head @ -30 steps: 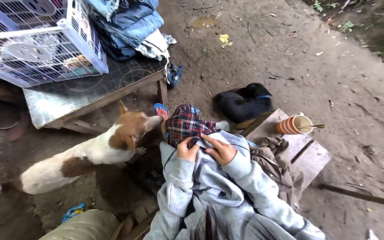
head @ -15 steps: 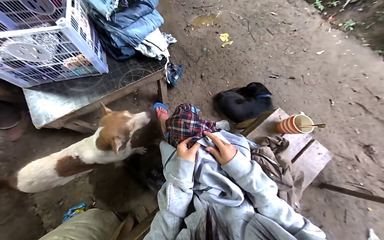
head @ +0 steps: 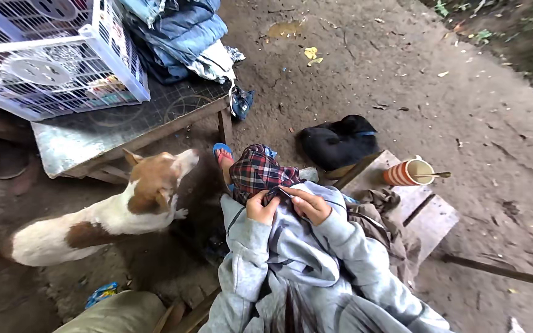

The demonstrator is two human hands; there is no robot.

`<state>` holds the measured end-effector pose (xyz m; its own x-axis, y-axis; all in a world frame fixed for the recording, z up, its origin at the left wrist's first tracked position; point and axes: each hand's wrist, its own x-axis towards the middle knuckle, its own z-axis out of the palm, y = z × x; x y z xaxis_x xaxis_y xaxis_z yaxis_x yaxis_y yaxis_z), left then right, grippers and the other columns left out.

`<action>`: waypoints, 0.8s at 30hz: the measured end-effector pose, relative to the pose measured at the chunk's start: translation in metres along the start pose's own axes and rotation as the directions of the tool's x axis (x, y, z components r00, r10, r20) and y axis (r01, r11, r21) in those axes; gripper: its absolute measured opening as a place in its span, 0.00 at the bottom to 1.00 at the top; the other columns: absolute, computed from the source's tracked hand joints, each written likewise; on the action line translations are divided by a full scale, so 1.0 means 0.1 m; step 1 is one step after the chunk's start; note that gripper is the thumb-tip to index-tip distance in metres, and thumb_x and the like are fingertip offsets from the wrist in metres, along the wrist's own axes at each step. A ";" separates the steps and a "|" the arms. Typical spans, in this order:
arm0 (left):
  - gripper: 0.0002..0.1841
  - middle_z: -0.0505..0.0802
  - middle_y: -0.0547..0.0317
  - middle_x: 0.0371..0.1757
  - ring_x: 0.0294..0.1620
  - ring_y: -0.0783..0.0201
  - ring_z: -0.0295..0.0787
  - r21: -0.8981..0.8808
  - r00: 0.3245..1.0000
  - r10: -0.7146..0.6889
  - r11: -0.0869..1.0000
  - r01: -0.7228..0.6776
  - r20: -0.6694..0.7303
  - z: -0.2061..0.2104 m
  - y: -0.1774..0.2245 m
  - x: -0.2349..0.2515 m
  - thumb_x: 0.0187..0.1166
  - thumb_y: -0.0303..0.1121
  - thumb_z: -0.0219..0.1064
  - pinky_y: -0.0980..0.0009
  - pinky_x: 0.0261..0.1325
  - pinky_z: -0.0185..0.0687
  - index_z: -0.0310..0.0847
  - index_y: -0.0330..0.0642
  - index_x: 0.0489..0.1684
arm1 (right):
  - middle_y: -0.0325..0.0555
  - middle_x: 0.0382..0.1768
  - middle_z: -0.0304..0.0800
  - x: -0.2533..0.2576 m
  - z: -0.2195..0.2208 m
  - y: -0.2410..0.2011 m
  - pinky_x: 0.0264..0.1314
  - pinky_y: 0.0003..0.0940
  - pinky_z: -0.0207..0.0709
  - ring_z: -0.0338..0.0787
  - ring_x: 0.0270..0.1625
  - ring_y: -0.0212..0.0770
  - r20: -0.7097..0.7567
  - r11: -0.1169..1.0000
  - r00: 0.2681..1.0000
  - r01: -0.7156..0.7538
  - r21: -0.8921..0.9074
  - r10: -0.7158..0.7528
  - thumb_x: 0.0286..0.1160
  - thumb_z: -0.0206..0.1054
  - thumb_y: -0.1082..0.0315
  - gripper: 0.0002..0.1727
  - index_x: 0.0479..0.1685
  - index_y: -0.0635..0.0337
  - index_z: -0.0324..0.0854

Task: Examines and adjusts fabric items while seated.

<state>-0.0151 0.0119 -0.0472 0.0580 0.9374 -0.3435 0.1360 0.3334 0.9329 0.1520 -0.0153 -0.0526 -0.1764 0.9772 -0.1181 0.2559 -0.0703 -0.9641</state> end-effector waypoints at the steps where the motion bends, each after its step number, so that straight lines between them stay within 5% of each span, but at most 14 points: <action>1: 0.10 0.95 0.49 0.40 0.42 0.77 0.88 -0.002 1.000 -0.003 1.000 0.003 -0.002 0.00 0.01 0.00 0.70 0.21 0.71 0.77 0.55 0.81 0.88 0.24 0.44 | 0.33 0.23 0.80 0.00 0.00 -0.01 0.31 0.20 0.70 0.71 0.23 0.19 -0.005 1.000 1.000 0.006 -0.016 -0.006 0.89 0.48 0.62 0.26 0.74 0.71 0.78; 4: 0.11 0.94 0.47 0.43 0.45 0.77 0.88 -0.017 0.999 -0.040 0.999 0.040 0.004 0.00 0.06 0.01 0.70 0.19 0.69 0.77 0.58 0.80 0.87 0.23 0.48 | 0.43 0.32 0.89 -0.01 0.04 0.00 0.34 0.24 0.74 0.77 0.26 0.25 -0.044 0.990 0.996 0.067 -0.125 -0.073 0.89 0.49 0.61 0.25 0.72 0.68 0.80; 7: 0.13 0.94 0.43 0.46 0.48 0.75 0.88 -0.030 0.998 -0.062 0.998 0.062 -0.002 0.00 0.06 0.02 0.69 0.17 0.68 0.77 0.60 0.80 0.86 0.21 0.50 | 0.58 0.59 0.93 -0.04 0.06 0.01 0.54 0.48 0.87 0.96 0.49 0.50 -0.043 0.938 0.985 0.145 -0.316 -0.167 0.89 0.52 0.60 0.25 0.75 0.65 0.80; 9: 0.13 0.94 0.44 0.46 0.47 0.77 0.88 -0.056 0.998 -0.068 0.996 0.067 -0.009 0.01 0.06 0.02 0.69 0.16 0.68 0.78 0.59 0.80 0.86 0.20 0.50 | 0.63 0.56 0.93 -0.06 0.08 0.02 0.46 0.60 0.87 0.96 0.44 0.62 -0.051 0.904 0.986 0.122 -0.410 -0.156 0.88 0.55 0.58 0.25 0.77 0.61 0.79; 12: 0.10 0.94 0.49 0.42 0.44 0.80 0.87 -0.092 0.998 -0.064 0.994 0.062 -0.016 0.01 0.05 0.02 0.69 0.16 0.68 0.80 0.57 0.80 0.87 0.22 0.47 | 0.65 0.51 0.93 -0.10 0.08 -0.03 0.37 0.64 0.84 0.94 0.35 0.66 -0.048 0.870 0.996 0.045 -0.492 -0.078 0.87 0.56 0.56 0.27 0.81 0.57 0.76; 24: 0.13 0.93 0.43 0.48 0.48 0.75 0.87 -0.033 0.998 -0.067 0.997 0.067 0.000 0.03 0.06 0.01 0.72 0.17 0.67 0.77 0.60 0.79 0.84 0.20 0.53 | 0.66 0.52 0.93 -0.02 0.14 -0.06 0.39 0.64 0.85 0.94 0.37 0.66 -0.082 0.876 0.996 0.001 -0.482 -0.046 0.88 0.57 0.56 0.27 0.82 0.58 0.75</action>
<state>-0.0112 0.0150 -0.0423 0.0488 0.9128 -0.4055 0.1073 0.3989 0.9107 0.1372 -0.0198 -0.0497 -0.1096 0.9925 -0.0539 0.6824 0.0357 -0.7301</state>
